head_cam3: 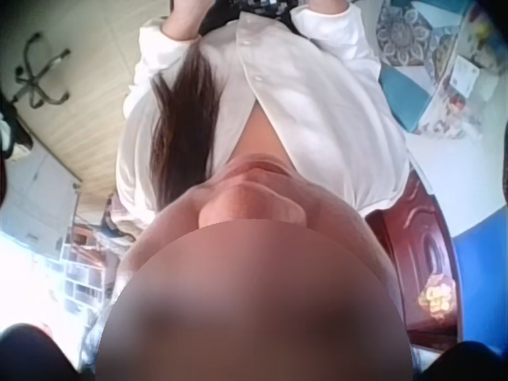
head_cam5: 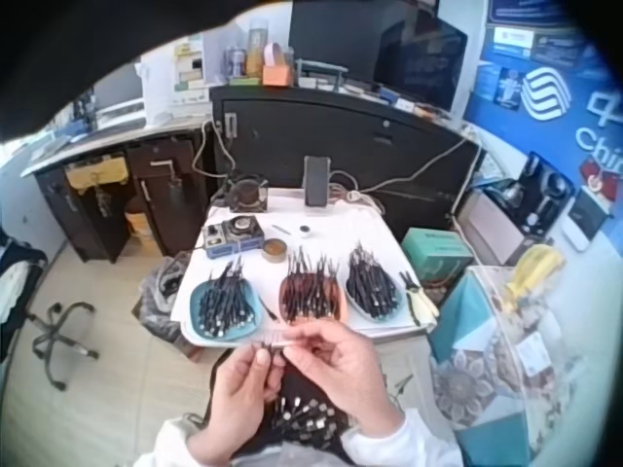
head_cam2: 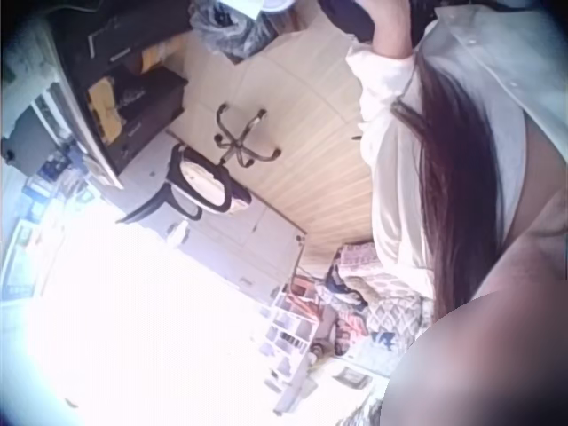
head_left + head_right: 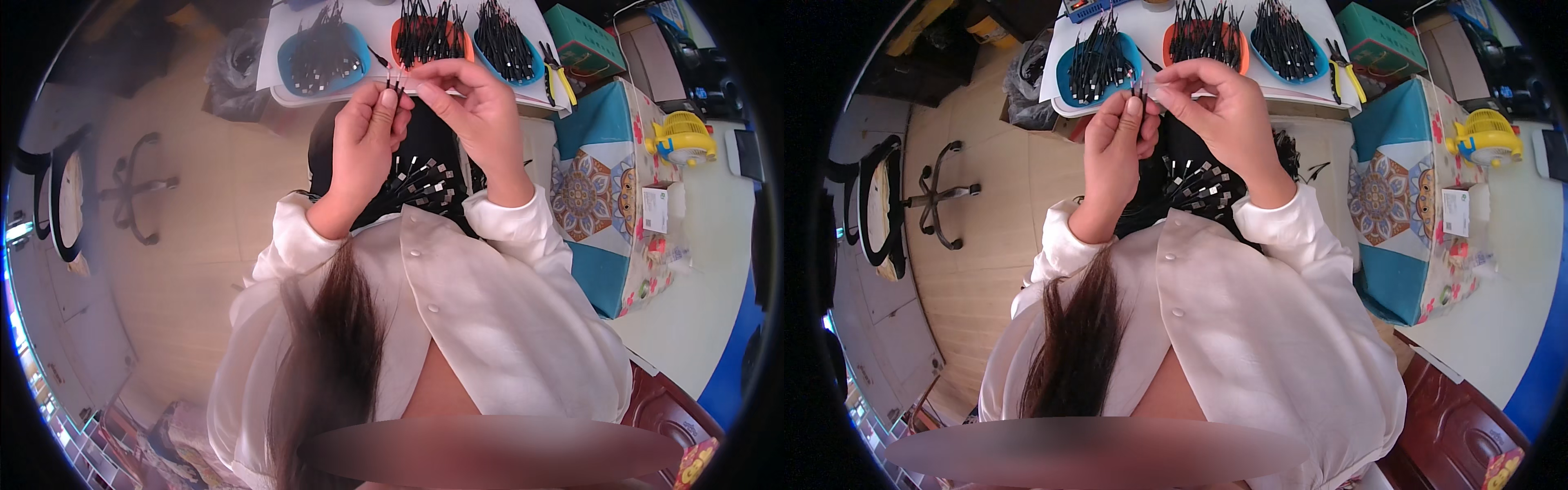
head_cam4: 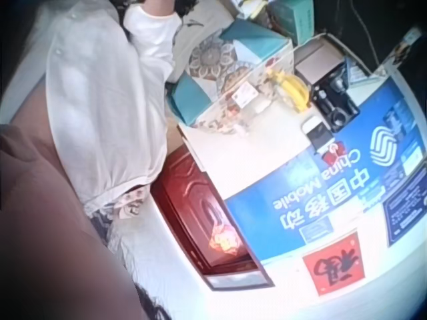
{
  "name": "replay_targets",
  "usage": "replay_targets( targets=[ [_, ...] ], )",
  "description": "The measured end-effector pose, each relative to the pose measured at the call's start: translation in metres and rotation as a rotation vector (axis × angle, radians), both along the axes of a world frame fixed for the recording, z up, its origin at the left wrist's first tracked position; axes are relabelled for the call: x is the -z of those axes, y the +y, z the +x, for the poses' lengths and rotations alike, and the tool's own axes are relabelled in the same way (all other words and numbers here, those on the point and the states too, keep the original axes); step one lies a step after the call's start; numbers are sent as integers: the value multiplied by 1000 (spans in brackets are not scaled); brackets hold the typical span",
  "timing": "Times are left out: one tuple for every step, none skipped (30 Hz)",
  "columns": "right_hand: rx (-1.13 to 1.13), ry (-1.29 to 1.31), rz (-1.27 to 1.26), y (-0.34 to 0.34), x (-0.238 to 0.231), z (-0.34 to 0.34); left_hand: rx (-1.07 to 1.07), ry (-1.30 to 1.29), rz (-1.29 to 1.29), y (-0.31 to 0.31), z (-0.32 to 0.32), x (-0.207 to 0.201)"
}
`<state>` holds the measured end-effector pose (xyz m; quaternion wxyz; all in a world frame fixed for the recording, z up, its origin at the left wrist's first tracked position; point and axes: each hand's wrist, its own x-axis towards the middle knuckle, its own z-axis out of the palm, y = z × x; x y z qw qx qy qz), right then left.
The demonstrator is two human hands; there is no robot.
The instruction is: The person assembles small wire harnesses by stripping wire ends with pliers, inserting connectors, and using a soldering station. Finished units are placed into trays on the table.
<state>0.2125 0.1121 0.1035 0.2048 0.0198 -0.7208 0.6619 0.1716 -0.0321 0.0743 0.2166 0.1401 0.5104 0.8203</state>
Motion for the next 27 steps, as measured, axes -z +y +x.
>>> replay_targets(
  targets=[
    [-40, -8, -13, 0, 1, -3, 30, -14, 1, 0, 1, -1],
    [-90, -68, -91, 0, 2, -3, 61, -19, -10, -1, 1, -3],
    [-55, -63, -66, 0, 3, -4, 68, -3, -24, -2, 1, -4],
    [-37, -53, -46, -1, 4, -5, 74, 13, -38, -2, 1, -6],
    [-18, -43, -28, -2, 4, -5, 72, 36, -43, -3, 2, -6],
    [2, -45, -3, -2, 5, -5, 63, 69, -71, -3, 3, -7],
    [24, -48, 21, -3, 4, -4, 47, 109, -89, -3, 4, -7],
    [52, -46, 34, -3, 4, -3, 39, 155, -113, -4, 4, -7],
    [41, -46, 29, -4, 4, -2, 57, 144, -84, -4, 4, -7],
    [37, -40, 14, -4, 4, -1, 80, 140, -59, -6, 2, -7],
    [25, -46, -8, -5, 4, -1, 104, 124, -42, -8, 1, -6],
    [-4, -33, -86, -4, 4, 0, 138, 72, 18, -10, 0, -6],
    [-40, -33, -171, -4, 5, 1, 172, 7, 70, -12, -2, -6],
    [-85, -31, -258, -4, 6, 2, 202, -53, 128, -13, -2, -6],
    [-148, -64, -382, -4, 7, 2, 222, -93, 177, -13, -2, -6],
    [-219, -95, -507, -4, 9, 2, 238, -129, 232, -13, -2, -6],
    [-291, -125, -633, -4, 10, 2, 258, -161, 285, -13, -2, -6],
    [-311, -148, -667, -5, 12, 2, 264, -159, 303, -14, -3, -6],
    [-331, -169, -702, -6, 12, 2, 275, -154, 320, -14, -3, -7],
    [-368, -188, -728, -7, 12, 2, 285, -147, 337, -15, -3, -7],
    [-335, -174, -722, -7, 11, 2, 280, -135, 313, -15, -3, -7],
    [-320, -157, -708, -7, 10, 2, 273, -122, 288, -16, -3, -7],
    [-307, -122, -688, -7, 7, 3, 265, -110, 263, -17, -3, -7],
    [-256, -132, -592, -7, 4, 3, 259, -99, 242, -17, -2, -7],
    [-205, -121, -491, -6, 1, 4, 254, -88, 220, -18, -2, -8],
    [-164, -108, -402, -6, -1, 6, 251, -74, 202, -18, -1, -8],
    [-144, -117, -359, -6, -3, 6, 252, -75, 191, -18, -1, -8]
  ],
)
